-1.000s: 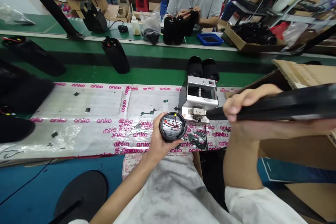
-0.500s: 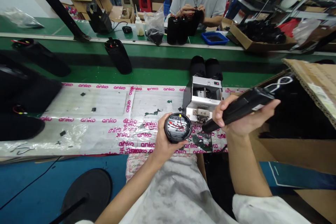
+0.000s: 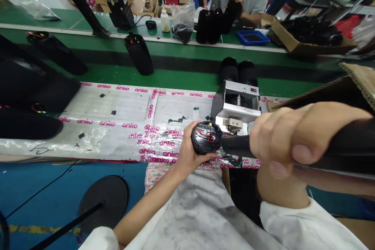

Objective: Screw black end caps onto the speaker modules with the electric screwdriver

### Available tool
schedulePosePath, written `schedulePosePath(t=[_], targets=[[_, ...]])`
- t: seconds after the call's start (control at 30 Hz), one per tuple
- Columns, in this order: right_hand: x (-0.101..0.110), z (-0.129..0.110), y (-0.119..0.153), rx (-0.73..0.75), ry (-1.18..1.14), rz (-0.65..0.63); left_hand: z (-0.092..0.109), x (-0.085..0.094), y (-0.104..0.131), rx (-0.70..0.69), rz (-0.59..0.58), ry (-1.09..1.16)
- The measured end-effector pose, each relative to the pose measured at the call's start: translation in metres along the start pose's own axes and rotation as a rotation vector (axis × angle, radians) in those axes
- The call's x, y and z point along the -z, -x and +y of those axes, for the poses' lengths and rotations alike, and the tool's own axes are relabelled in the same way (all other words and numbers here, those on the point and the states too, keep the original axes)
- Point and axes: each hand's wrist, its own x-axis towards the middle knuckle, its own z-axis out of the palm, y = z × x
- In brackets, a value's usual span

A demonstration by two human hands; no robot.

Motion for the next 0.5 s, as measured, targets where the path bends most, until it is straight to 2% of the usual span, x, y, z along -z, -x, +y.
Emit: schedulePosePath(t=[0.1, 0.27, 0.5], targets=[[-0.008, 0.011, -0.009, 0.046, 0.041, -0.100, 0.000, 0.000, 0.000, 0.015, -0.011, 0.000], [0.000, 0.013, -0.009, 0.024, 0.044, -0.156, -0.001, 0.000, 0.001, 0.032, -0.010, 0.004], [0.003, 0.012, -0.013, 0.046, 0.035, -0.159, -0.002, 0.000, 0.002, 0.036, -0.023, -0.015]])
